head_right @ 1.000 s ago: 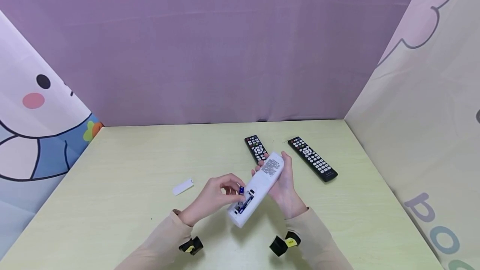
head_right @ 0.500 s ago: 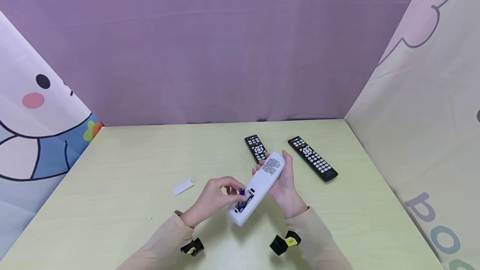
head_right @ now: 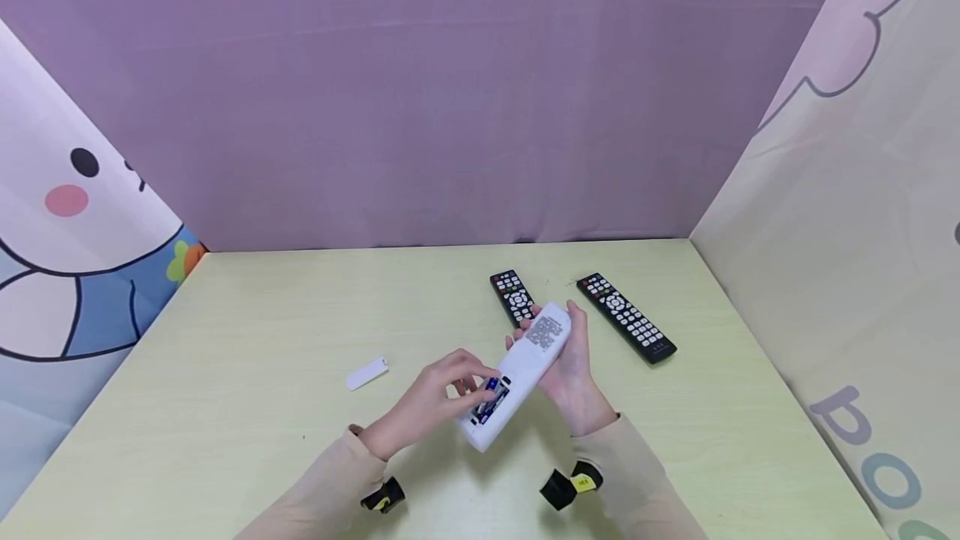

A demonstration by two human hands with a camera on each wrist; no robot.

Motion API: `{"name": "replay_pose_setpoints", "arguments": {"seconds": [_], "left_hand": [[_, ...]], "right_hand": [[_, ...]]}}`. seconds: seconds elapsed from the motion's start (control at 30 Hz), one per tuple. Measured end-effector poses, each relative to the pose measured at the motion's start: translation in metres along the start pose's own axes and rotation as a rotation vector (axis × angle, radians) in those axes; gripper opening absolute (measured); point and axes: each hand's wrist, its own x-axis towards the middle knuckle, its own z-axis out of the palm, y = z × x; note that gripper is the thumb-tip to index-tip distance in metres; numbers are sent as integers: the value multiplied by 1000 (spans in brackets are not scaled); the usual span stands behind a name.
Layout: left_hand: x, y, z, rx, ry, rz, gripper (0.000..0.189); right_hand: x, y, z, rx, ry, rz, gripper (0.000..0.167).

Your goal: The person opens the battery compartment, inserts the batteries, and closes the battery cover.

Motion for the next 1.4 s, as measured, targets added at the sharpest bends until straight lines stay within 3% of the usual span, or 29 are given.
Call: {"name": "replay_pose_setpoints", "arguments": {"seconds": [0.13, 0.27, 0.57, 0.87, 0.97, 1.2, 1.4], "left_hand": [[-1, 1, 0, -8, -81, -40, 28], [-2, 2, 1, -21, -113, -71, 29], [-1, 1, 2, -41, -55, -21, 29], [-1, 2, 4, -68, -34, -26, 26], [-2, 3, 4, -57, -41, -12, 23], [-9, 6, 2, 31, -44, 59, 15], [-10, 10, -1, 76, -50, 60, 15]], "right_hand": [[0, -1, 0, -4, -7, 0, 47], [0, -1, 1, -3, -15, 5, 47], [0, -2, 1, 8, -7, 9, 48], [0, -3, 4, 18, 7, 12, 51], [0, -5, 4, 32, 10, 21, 52], [-3, -18, 4, 53, 16, -57, 52], [-4, -19, 3, 54, 23, -42, 51]]}}
